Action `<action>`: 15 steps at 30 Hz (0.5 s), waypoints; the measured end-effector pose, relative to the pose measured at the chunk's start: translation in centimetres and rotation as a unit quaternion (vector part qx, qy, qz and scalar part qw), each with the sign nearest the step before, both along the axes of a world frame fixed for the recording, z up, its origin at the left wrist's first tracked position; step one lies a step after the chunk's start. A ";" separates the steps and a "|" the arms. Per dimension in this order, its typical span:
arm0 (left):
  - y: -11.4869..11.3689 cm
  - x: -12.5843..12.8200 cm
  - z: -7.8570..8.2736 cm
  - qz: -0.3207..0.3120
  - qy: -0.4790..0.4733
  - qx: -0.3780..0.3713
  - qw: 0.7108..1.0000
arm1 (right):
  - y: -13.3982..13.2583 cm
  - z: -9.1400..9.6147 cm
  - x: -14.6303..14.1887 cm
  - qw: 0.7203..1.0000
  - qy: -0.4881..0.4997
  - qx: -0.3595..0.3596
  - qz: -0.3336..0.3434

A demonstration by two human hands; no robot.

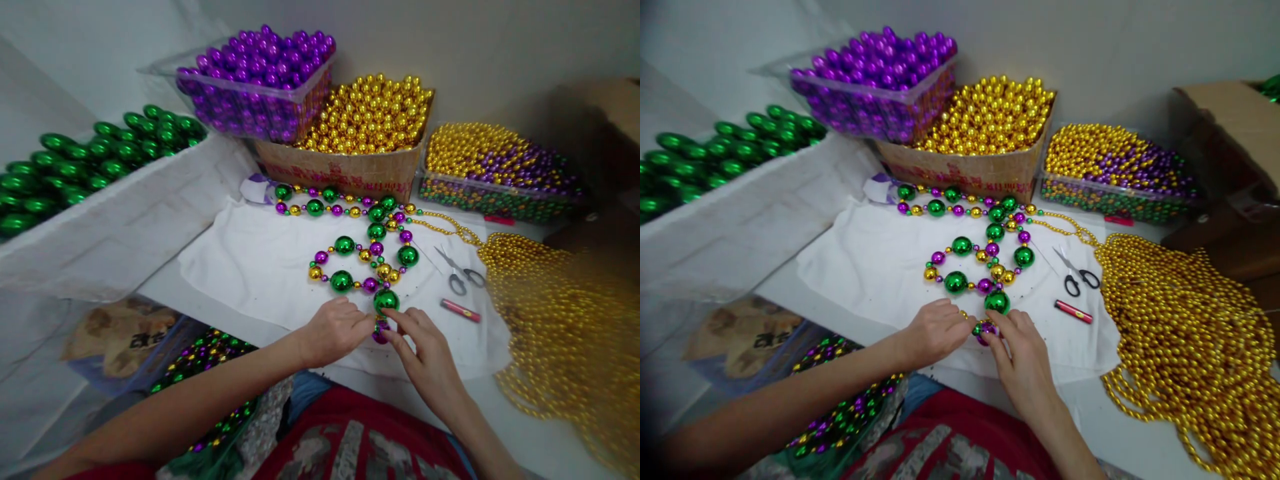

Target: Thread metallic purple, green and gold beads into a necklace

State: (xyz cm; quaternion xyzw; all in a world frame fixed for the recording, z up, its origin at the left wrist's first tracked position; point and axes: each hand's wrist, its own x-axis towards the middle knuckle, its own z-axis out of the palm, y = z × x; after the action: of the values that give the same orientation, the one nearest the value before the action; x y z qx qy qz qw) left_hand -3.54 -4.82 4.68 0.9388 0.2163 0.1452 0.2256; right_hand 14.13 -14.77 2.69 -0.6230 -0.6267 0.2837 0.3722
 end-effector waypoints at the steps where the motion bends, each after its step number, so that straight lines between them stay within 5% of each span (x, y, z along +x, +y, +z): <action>1: -0.2 -0.1 -0.8 -0.001 0.001 -0.004 1.000 | 0.1 -0.5 -0.4 1.000 0.028 -0.010 -0.001; 6: -1.2 -1.1 -3.2 0.005 0.013 -0.002 1.000 | 0.9 -2.3 -1.2 0.991 0.111 -0.073 0.008; 11: -2.5 -2.8 -4.8 0.030 0.002 -0.007 1.000 | 1.2 -2.0 -0.8 0.963 0.229 -0.122 0.070; 15: -4.4 -3.8 -6.5 0.199 -0.057 -0.108 0.972 | 2.0 -2.3 -1.2 0.911 0.380 -0.147 0.067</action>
State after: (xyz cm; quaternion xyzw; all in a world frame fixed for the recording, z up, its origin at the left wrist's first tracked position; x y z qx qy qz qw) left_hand -7.31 -9.26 -1.84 0.8373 0.3998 0.2158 0.3041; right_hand 12.90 -12.82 0.38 -0.4720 -0.4297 0.6123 0.4666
